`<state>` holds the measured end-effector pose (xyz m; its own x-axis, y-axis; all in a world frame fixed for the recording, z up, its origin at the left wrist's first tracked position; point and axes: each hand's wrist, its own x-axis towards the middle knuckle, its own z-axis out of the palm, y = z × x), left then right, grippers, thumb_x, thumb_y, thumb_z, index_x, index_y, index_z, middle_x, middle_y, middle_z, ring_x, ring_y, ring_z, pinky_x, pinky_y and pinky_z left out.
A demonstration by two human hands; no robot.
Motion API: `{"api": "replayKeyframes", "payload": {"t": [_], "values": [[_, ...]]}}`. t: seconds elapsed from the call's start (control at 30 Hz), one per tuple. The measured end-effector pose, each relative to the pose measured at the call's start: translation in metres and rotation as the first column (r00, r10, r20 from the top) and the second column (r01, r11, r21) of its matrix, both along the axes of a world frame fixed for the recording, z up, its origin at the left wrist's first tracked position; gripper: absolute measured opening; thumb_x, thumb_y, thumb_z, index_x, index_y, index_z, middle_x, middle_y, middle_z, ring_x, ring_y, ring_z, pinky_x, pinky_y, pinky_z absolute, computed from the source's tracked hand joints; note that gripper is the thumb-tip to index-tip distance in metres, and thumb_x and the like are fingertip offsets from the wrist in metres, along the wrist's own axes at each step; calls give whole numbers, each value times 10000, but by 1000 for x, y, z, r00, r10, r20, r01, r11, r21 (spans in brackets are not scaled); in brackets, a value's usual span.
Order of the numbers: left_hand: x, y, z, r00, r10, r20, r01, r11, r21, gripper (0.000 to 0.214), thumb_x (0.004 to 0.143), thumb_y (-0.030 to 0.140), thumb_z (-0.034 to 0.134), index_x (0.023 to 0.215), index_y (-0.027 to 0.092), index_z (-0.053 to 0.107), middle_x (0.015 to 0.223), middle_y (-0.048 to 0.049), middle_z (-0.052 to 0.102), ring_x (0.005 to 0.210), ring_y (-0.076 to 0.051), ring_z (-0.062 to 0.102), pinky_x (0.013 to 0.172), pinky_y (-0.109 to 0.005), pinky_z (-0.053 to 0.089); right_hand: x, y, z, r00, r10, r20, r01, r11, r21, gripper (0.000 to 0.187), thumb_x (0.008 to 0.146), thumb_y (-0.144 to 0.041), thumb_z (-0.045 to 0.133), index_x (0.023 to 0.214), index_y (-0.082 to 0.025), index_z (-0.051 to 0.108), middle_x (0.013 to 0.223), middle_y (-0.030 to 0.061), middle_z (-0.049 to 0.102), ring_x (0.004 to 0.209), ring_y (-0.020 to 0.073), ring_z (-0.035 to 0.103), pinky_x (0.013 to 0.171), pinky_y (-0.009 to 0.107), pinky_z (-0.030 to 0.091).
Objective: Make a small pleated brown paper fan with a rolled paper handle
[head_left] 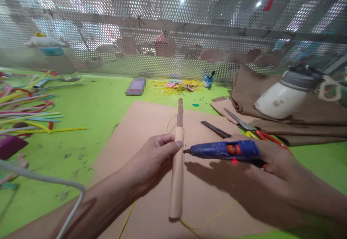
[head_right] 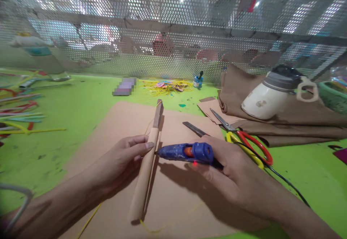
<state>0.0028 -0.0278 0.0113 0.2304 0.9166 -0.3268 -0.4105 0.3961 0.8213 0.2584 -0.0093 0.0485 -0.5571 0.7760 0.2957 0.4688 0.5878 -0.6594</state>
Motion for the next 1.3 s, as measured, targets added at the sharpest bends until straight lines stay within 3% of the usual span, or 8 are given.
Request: {"api": "replayKeyframes", "payload": {"t": [0.1, 0.27, 0.63, 0.93, 1.13, 1.3], "values": [[0, 0, -1, 1000, -5, 12, 5, 1000, 7, 217, 707, 256, 786, 700, 148, 599, 666, -7, 557, 644, -148, 544, 682, -304, 423, 2, -1, -1, 995, 53, 82, -56, 998, 28, 100, 913, -337, 534, 908, -285, 619, 815, 25, 697, 757, 239, 679, 568, 281, 575], [0, -1, 0, 1000, -6, -2, 6, 1000, 3, 215, 740, 271, 764, 714, 149, 590, 665, -6, 541, 622, -140, 532, 660, -304, 419, 7, -4, -5, 989, 5, 147, -8, 1000, 22, 186, 929, -388, 513, 1033, -301, 640, 972, 53, 721, 892, 281, 694, 665, 341, 610], [1, 0, 1, 1000, 17, -26, -17, 1000, 9, 175, 748, 245, 752, 741, 136, 615, 703, -42, 625, 652, -149, 582, 688, -290, 461, 14, -10, -2, 976, 124, 178, -131, 991, 24, 365, 906, -314, 550, 1261, -400, 543, 1147, 7, 715, 969, 243, 710, 759, 311, 626], [1, -1, 1, 1000, 31, 1, -31, 1000, -5, 169, 756, 223, 750, 735, 137, 606, 701, -20, 586, 657, -131, 550, 731, -303, 475, 9, -8, 7, 953, 245, 177, -242, 970, -38, 292, 859, -267, 561, 1128, -363, 624, 1055, -6, 742, 910, 247, 721, 683, 302, 619], [1, -2, -1, 1000, 8, 30, -8, 1000, 15, 165, 773, 247, 752, 768, 130, 636, 704, -23, 597, 638, -119, 537, 667, -259, 434, 6, -1, 1, 993, 86, 81, -85, 996, -17, 185, 869, -284, 565, 1026, -306, 661, 892, 23, 734, 829, 265, 710, 597, 308, 592], [2, -4, 1, 998, -27, 58, 25, 999, 27, 177, 755, 252, 774, 802, 127, 659, 731, -26, 603, 692, -134, 558, 728, -279, 435, 0, 7, 2, 1000, 7, 8, -8, 999, 53, 101, 896, -308, 563, 877, -267, 652, 724, -4, 690, 633, 200, 655, 486, 238, 521]]}}
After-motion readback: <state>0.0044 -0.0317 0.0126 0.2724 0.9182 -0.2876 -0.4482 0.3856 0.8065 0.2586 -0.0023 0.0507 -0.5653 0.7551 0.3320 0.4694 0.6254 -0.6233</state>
